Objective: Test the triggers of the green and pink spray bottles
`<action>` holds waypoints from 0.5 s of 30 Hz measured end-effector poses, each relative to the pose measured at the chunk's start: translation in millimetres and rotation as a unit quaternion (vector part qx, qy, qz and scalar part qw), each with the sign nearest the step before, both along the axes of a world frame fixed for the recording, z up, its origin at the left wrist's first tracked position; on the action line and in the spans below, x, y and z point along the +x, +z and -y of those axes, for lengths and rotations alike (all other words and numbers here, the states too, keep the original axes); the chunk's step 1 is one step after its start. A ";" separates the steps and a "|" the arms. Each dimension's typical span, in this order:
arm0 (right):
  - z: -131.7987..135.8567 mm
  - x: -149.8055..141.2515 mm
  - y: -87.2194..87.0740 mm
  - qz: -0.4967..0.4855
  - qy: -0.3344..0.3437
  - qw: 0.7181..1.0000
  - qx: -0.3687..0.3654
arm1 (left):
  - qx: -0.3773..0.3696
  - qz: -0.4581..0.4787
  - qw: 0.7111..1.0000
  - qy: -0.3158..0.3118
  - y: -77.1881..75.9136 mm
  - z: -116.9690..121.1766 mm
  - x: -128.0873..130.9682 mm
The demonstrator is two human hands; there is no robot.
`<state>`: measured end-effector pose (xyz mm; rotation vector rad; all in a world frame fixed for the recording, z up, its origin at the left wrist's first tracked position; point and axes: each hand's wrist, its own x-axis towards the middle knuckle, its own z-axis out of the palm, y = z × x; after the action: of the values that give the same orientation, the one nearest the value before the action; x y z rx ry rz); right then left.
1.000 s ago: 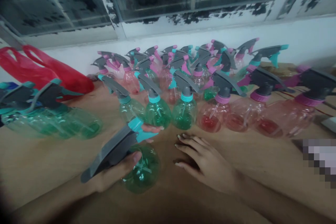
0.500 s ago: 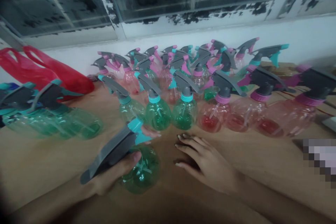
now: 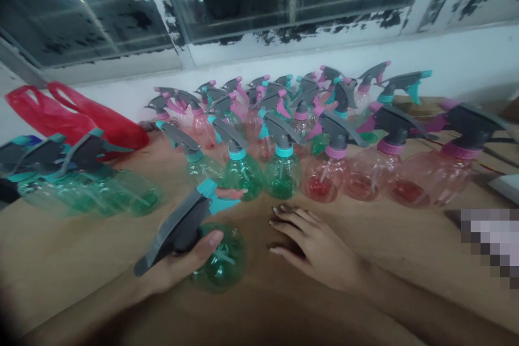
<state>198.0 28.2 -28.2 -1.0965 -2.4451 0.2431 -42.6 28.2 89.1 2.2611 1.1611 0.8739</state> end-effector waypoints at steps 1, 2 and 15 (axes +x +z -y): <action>0.3 -0.2 0.8 0.001 -0.001 1.000 -0.002 | 0.003 0.017 1.000 -0.004 -0.2 0.9 0.8; 0.5 -0.4 1.5 0.002 -0.002 1.000 -0.003 | 0.002 0.032 0.999 -0.006 -0.4 1.8 1.6; 0.4 -1.1 4.1 -0.016 0.015 0.999 0.032 | -0.008 0.029 0.999 0.036 -3.4 13.6 -8.4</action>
<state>197.0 27.7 -24.1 -1.0226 -2.4246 0.1894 -51.0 14.6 85.7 2.1778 1.2263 0.9479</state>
